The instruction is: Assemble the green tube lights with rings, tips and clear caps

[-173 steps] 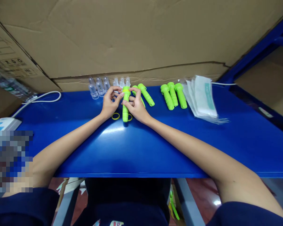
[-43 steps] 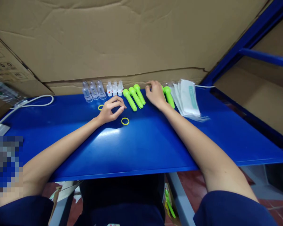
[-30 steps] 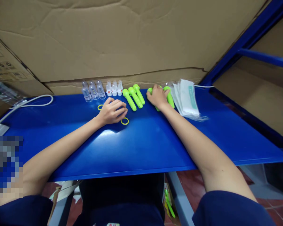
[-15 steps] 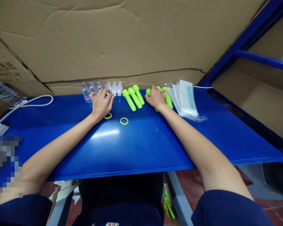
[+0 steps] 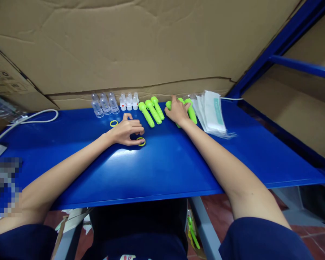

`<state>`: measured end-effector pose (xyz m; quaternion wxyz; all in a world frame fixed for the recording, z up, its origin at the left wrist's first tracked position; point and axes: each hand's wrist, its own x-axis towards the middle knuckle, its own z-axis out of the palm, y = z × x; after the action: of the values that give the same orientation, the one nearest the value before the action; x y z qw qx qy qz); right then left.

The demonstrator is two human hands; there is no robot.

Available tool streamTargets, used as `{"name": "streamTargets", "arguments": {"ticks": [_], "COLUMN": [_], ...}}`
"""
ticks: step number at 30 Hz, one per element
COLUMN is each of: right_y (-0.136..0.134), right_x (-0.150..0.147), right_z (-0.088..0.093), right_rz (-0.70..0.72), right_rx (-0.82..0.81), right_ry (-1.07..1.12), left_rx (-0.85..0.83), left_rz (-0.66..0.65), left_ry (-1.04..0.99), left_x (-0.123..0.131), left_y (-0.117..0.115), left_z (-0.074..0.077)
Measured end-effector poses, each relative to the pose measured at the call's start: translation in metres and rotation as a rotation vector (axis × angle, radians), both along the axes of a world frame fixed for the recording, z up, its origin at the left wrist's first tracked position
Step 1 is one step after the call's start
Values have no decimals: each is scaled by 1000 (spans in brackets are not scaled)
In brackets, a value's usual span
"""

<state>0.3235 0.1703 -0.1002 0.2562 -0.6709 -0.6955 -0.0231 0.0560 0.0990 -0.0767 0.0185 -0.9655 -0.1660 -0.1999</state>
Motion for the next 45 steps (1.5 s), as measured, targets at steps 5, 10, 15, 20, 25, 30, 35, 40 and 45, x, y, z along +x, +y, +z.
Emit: {"name": "streamTargets", "arguments": {"ticks": [5,10,15,20,25,30,35,40,45], "right_y": [-2,-3,-1,-1,-1,-5,-6,-2,-9], "right_x": [-4,-6,-4,-4,-8,-16,-17,-17,-28], "right_z": [3,4,3,3,2,4,4,0,-2], "right_rz": [-45,-47,-44,-43,-33,-35,79,380,515], "right_rx": [-31,-45,-41,-32,-6,11,187,431,469], "right_ry": [-17,-7,-4,14,116,175,252,320,365], "left_rx": [66,61,61,30,-65,-204,-382,-507,-520], "left_rz": [-100,-150,-115,-20,198,324,406,512,469], "left_ry": [-6,-4,-14,-86,-330,-694,-888,-1017,-1043], "left_x": [4,11,11,9,4,-2,-7,-11,-10], "left_y": [-4,-8,-5,-2,9,26,40,48,47], "left_z": [1,-2,-3,-5,-12,-20,-30,-34,-32]}}
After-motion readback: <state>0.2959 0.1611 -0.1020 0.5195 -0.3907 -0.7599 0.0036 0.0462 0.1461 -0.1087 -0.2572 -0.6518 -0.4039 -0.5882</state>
